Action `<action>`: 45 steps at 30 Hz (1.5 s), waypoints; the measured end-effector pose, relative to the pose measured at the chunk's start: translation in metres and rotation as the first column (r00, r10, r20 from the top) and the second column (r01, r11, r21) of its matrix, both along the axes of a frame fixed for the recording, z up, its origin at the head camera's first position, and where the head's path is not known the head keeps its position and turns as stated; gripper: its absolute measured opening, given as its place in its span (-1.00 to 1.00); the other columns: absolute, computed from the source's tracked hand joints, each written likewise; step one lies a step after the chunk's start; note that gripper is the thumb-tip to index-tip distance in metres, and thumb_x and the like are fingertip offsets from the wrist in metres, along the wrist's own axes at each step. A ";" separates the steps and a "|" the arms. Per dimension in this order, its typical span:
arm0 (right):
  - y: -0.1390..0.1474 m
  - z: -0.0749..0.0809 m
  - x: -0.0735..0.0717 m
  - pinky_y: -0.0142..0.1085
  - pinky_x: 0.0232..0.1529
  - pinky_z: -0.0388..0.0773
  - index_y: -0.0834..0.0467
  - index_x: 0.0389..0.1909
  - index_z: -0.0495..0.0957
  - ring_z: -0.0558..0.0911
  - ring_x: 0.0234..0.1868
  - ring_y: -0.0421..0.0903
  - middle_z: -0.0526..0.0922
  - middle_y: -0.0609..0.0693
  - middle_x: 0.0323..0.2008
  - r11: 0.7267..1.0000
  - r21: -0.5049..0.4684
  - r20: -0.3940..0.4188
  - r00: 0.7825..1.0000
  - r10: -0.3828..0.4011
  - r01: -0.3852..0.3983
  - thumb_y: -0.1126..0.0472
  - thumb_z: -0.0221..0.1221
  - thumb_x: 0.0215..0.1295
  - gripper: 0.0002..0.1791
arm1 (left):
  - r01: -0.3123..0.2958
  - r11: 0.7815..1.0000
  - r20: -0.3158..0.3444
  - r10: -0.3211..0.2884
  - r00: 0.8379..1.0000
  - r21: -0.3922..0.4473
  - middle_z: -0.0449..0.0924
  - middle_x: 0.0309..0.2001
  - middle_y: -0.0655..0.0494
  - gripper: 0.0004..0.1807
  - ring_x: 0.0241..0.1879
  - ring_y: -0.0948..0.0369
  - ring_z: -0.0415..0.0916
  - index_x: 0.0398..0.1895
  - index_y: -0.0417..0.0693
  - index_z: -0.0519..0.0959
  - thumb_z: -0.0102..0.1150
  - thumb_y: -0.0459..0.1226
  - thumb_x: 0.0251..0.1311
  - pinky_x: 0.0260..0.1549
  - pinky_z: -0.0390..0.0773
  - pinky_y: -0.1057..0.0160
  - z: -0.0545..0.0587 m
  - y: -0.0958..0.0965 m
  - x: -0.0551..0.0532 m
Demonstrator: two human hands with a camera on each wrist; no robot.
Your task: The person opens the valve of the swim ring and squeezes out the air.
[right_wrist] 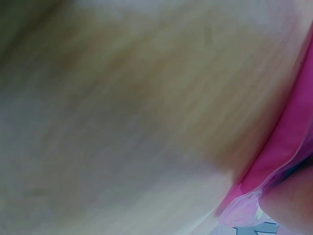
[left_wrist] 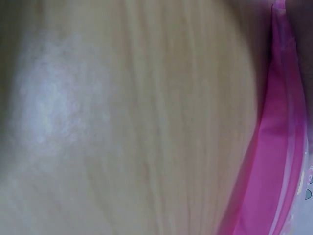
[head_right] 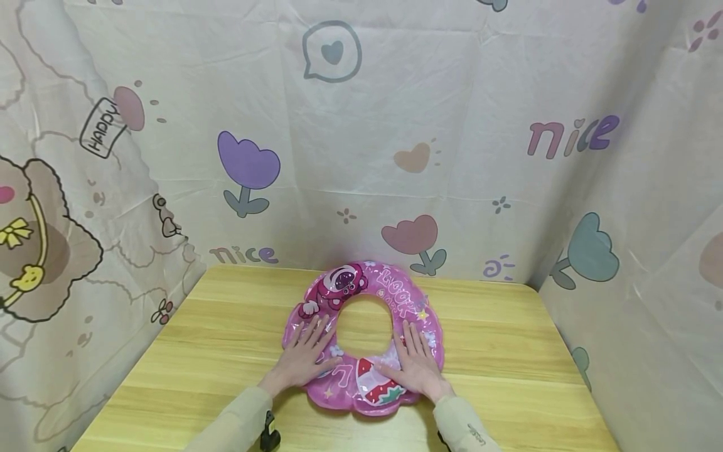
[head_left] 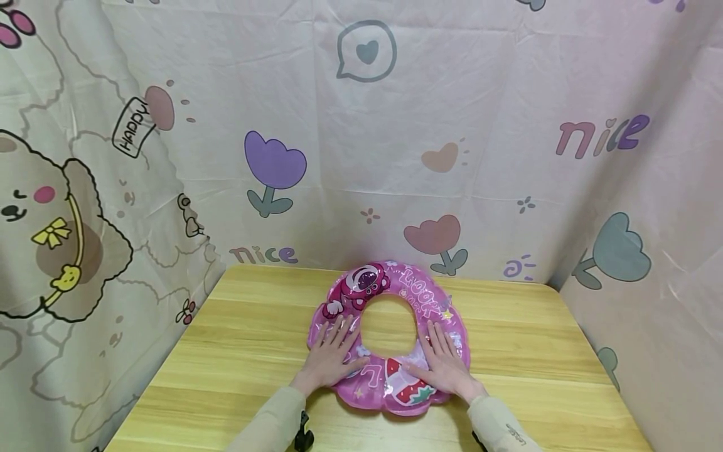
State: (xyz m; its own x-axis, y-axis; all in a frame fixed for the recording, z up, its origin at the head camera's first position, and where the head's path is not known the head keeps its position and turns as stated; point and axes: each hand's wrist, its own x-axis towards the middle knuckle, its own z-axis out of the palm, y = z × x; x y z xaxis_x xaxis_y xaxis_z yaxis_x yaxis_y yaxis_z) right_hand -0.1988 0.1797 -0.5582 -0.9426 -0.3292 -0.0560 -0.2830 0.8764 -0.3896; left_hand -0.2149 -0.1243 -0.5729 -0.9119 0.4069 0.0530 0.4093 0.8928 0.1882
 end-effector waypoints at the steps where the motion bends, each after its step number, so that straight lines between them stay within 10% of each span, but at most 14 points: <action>1: 0.000 0.000 0.000 0.23 0.61 -0.25 0.20 0.61 -0.10 -0.24 0.65 0.26 -0.29 0.24 0.64 1.000 0.001 0.001 1.000 -0.001 0.001 -0.43 0.04 0.32 0.11 | -0.001 1.000 0.000 0.001 1.000 0.001 -0.21 0.67 0.02 -0.03 0.65 -0.04 -0.30 0.63 0.15 -0.02 -0.20 0.43 0.30 0.59 -0.29 -0.21 0.000 0.000 0.000; 45: 0.000 -0.001 0.000 0.19 0.62 -0.29 0.18 0.61 -0.12 -0.25 0.65 0.24 -0.30 0.22 0.64 1.000 0.014 0.011 1.000 -0.005 0.005 -0.43 0.02 0.34 0.09 | 0.002 1.000 -0.035 -0.001 0.999 0.024 -0.19 0.67 0.03 -0.02 0.65 -0.05 -0.27 0.63 0.13 -0.01 -0.22 0.44 0.30 0.59 -0.28 -0.20 -0.006 -0.001 0.000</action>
